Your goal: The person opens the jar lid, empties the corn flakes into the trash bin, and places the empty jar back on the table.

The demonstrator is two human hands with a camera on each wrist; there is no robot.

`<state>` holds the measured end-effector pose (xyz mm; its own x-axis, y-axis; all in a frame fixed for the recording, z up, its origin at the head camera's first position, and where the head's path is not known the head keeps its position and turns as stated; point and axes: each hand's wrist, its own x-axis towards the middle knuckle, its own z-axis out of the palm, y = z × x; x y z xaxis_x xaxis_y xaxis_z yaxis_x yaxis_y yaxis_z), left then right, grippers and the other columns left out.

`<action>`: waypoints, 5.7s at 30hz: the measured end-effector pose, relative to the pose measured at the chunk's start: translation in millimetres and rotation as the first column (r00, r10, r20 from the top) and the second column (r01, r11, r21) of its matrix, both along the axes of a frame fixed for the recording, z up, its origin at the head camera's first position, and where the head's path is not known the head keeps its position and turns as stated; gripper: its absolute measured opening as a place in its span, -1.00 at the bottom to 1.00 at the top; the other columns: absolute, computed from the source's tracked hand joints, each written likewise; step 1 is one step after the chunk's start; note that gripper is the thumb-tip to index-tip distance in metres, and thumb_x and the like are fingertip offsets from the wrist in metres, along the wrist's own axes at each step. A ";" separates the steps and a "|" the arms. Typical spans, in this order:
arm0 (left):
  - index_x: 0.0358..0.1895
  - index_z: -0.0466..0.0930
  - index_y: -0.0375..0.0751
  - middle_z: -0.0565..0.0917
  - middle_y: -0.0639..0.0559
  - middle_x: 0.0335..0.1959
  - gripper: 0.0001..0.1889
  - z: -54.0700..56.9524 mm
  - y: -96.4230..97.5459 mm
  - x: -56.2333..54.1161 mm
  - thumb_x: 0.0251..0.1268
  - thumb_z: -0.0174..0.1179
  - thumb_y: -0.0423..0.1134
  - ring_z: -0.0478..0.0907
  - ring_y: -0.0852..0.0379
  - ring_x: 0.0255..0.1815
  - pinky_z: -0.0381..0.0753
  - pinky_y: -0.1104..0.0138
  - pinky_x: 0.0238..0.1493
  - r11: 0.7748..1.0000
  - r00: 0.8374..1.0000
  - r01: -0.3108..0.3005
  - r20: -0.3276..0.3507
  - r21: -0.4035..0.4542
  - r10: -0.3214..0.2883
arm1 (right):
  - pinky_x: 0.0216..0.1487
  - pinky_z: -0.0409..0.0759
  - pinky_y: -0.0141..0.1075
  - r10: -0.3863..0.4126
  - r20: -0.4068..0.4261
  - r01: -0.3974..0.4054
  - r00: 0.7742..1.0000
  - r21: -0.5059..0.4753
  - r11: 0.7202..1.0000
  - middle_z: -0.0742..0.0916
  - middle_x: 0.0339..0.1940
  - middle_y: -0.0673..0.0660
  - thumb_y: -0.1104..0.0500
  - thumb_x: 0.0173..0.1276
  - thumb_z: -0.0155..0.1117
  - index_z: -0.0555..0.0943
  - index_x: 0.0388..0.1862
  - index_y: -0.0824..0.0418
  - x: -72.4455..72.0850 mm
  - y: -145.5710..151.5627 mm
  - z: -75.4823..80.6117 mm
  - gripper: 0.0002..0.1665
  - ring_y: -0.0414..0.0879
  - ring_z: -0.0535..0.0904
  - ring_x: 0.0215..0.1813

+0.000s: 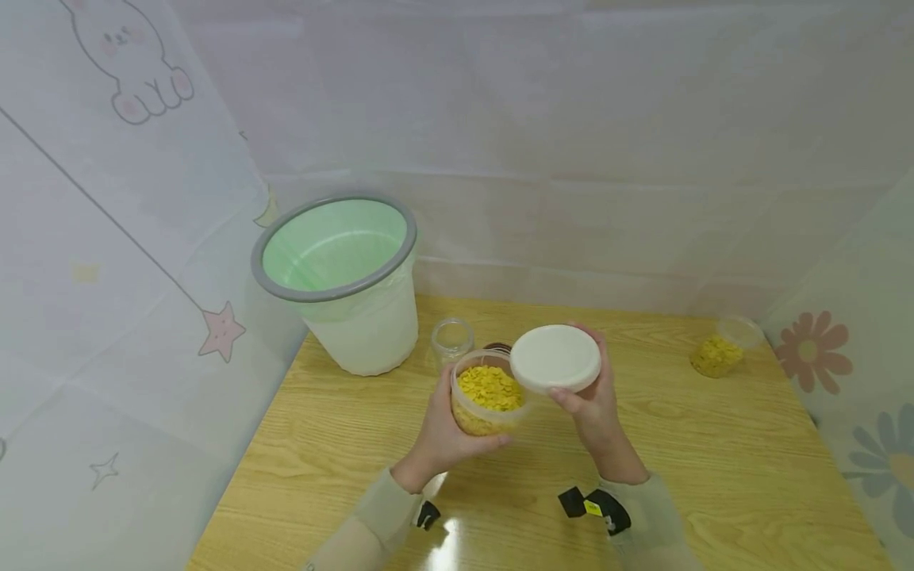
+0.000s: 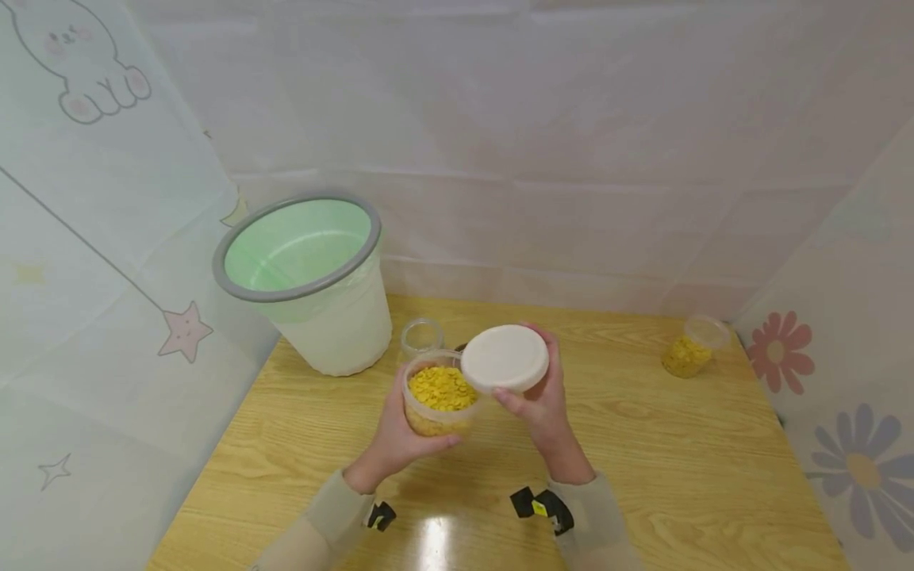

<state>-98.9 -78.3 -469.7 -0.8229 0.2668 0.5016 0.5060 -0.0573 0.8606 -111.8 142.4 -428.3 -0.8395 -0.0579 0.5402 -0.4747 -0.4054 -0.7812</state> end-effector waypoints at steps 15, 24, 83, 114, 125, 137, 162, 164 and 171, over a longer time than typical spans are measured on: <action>0.39 0.24 -0.25 0.48 -0.28 0.23 -0.01 25.4 -9.2 11.3 -0.22 0.61 -0.42 0.49 -0.06 0.18 0.53 0.10 0.20 0.998 0.998 -0.055 0.004 -0.023 0.055 | 0.03 0.66 -0.25 0.014 -0.047 -0.015 0.999 -0.029 0.999 0.49 0.21 0.25 0.48 0.06 0.31 0.22 0.46 0.37 -2.1 3.2 -1.1 -0.06 0.05 0.52 0.14; 0.43 0.23 -0.06 0.49 -0.02 0.27 0.03 5.3 -18.6 0.0 -0.21 0.65 -0.25 0.48 -0.09 0.21 0.52 0.07 0.22 0.995 0.995 -0.098 0.023 -0.035 0.098 | 0.04 0.68 -0.13 0.099 -0.056 -0.102 0.994 -0.068 0.992 0.49 0.17 0.38 0.50 0.13 0.24 0.17 0.50 0.35 -4.1 6.0 -1.0 -0.08 0.21 0.61 0.18; 0.18 0.37 -0.42 0.57 -0.24 0.14 -0.18 163.8 -156.6 3.9 -0.15 0.63 -0.17 0.48 0.09 0.08 0.38 0.32 0.13 0.657 0.617 -0.754 -0.354 -0.008 0.703 | 0.03 0.45 -0.29 -0.074 0.067 0.060 0.995 0.192 0.979 0.43 0.30 0.27 0.41 0.18 0.11 0.26 0.49 0.46 -7.4 17.0 -19.0 -0.18 0.08 0.31 0.17; 0.45 0.32 -0.28 0.54 -0.27 0.26 0.08 191.4 -226.2 -38.5 -0.21 0.65 0.03 0.49 -0.33 0.18 0.43 -0.19 0.11 0.383 0.596 -0.780 -0.403 -0.494 0.695 | 0.02 0.48 -0.31 -0.101 0.114 0.070 0.988 0.248 0.966 0.45 0.28 0.24 0.45 0.19 0.17 0.27 0.51 0.42 -8.5 21.3 -21.9 -0.16 0.07 0.33 0.15; 0.42 0.36 -0.34 0.55 -0.43 0.17 0.09 197.7 -236.5 -44.8 -0.29 0.69 0.01 0.43 -0.51 0.14 0.38 -0.27 0.07 0.319 0.613 -0.767 -0.487 -0.557 0.622 | 0.00 0.49 -0.30 -0.113 0.119 0.081 0.986 0.249 0.965 0.44 0.28 0.29 0.46 0.17 0.17 0.28 0.50 0.43 -8.3 22.2 -23.6 -0.16 0.09 0.34 0.14; 0.40 0.39 -0.33 0.52 -0.50 0.12 0.05 201.0 -238.3 -45.6 -0.29 0.70 -0.07 0.38 -0.54 0.14 0.39 -0.29 0.02 0.269 0.639 -0.738 -0.514 -0.618 0.573 | -0.01 0.51 -0.31 -0.122 0.122 0.087 0.985 0.257 0.962 0.46 0.26 0.25 0.46 0.16 0.18 0.31 0.49 0.42 -8.2 23.7 -24.6 -0.17 0.09 0.36 0.13; 0.41 0.37 -0.34 0.50 -0.50 0.15 0.05 202.1 -240.3 -44.8 -0.26 0.70 -0.08 0.37 -0.53 0.14 0.39 -0.31 0.03 0.254 0.659 -0.714 -0.502 -0.653 0.560 | -0.01 0.50 -0.27 -0.117 0.144 0.076 0.983 0.263 0.962 0.44 0.28 0.27 0.45 0.17 0.18 0.28 0.51 0.41 -6.2 25.2 -24.1 -0.15 0.10 0.33 0.15; 0.41 0.38 -0.34 0.50 -0.50 0.16 0.05 201.6 -240.7 -44.7 -0.26 0.70 -0.07 0.37 -0.53 0.14 0.40 -0.32 0.01 0.252 0.660 -0.712 -0.501 -0.656 0.559 | -0.01 0.49 -0.27 -0.117 0.142 0.077 0.983 0.263 0.962 0.44 0.28 0.26 0.45 0.17 0.18 0.28 0.51 0.41 -6.3 25.4 -24.8 -0.15 0.10 0.33 0.15; 0.40 0.39 -0.33 0.51 -0.49 0.16 0.05 200.3 -241.4 -45.2 -0.28 0.70 -0.08 0.37 -0.53 0.14 0.40 -0.32 0.00 0.253 0.661 -0.713 -0.508 -0.653 0.553 | -0.02 0.50 -0.30 -0.114 0.148 0.073 0.982 0.261 0.963 0.44 0.29 0.24 0.46 0.17 0.19 0.27 0.51 0.42 -7.2 26.6 -27.2 -0.15 0.10 0.33 0.15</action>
